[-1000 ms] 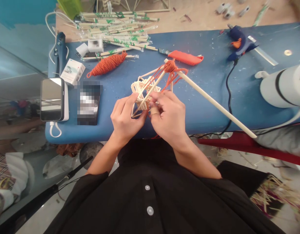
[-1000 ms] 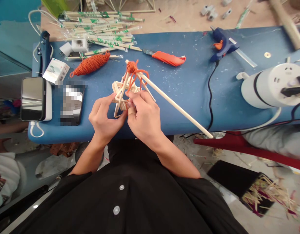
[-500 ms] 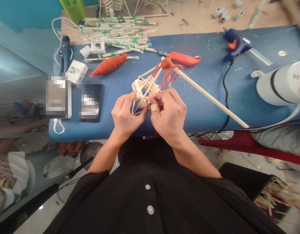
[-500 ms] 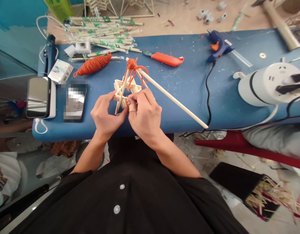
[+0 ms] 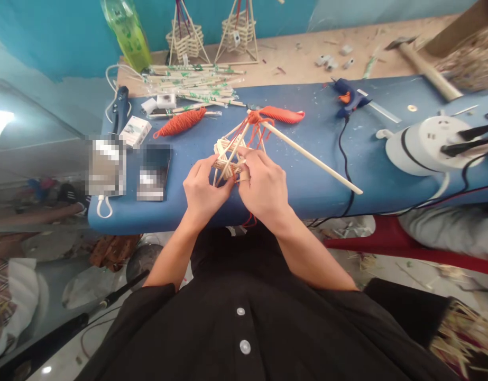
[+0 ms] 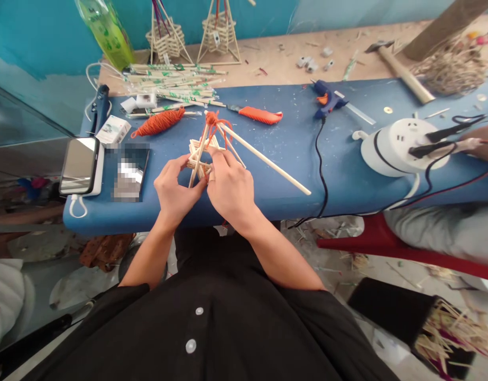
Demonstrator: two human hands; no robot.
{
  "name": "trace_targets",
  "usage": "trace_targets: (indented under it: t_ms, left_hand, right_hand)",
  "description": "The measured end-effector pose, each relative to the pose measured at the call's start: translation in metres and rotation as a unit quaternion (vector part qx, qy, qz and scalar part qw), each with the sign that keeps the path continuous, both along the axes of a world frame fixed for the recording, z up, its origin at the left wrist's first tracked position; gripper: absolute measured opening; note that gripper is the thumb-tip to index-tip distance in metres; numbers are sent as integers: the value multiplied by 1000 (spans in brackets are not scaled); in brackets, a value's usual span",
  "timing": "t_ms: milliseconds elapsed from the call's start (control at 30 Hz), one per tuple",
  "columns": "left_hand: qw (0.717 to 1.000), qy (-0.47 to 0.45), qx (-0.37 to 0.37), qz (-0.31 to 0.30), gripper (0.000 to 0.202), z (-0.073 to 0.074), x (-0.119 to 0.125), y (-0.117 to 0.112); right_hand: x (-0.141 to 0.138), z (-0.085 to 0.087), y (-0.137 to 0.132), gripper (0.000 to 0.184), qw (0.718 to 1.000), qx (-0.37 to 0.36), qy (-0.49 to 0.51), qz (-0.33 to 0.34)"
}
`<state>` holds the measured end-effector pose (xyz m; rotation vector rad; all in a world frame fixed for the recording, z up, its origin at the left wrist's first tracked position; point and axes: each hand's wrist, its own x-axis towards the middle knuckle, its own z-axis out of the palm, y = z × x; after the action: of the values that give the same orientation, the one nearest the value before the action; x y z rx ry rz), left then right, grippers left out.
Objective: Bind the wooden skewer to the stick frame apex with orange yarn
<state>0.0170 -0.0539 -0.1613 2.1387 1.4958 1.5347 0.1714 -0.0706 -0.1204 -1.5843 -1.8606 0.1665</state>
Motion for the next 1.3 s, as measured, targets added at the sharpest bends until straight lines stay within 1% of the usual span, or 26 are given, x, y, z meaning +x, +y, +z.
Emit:
trace_targets:
  t_ms: [67,167,233,367,567,733,800,900,1000,1100,1167,1233,1300]
  left_hand:
    - [1000,-2,11,-1,35,0,0,0]
    - [1000,-1,8,-3,34,-1,0,0]
    - [1000,-2,-1,-8,35,-1,0,0]
    - [1000,3,-10,-13,36,-2,-1,-1]
    - [1000,12,11,-7,33,0,0,-1]
    - [999,29,11,6,31,2,1,-2]
    - [999,30,16,6,31,1,1,-2]
    - [1000,28,10,5,32,0,1,-1]
    - [1000,11,-3,-1,32,-2,0,-1]
    - [1000,-1,-17,-5,36,-3,0,0]
    - [1000,3,-23,-4,40,-3,-1,0]
    - [1000,7,-24,-5,44,-4,-2,1]
    - [1000,7,-26,-7,46,-4,-2,2]
  right_hand:
    - [0,1,4,46,999,-29,13,12]
    - [1,2,8,46,998,-55,27,32]
    - [1,2,10,45,997,-59,31,38]
    - [1,3,11,37,997,-55,51,35]
    - [-1,2,11,28,997,-27,66,16]
    - [-1,1,11,30,998,-9,67,14]
    - [-3,1,11,30,998,5,60,9]
    - [-6,1,11,24,998,32,55,-2]
    - [-10,3,4,23,995,66,73,1]
    - [-12,12,-15,21,989,110,91,27]
    - [-10,24,-33,16,984,137,106,45]
    - [-5,41,-55,14,980,127,139,62]
    - [3,63,-77,13,980,81,167,73]
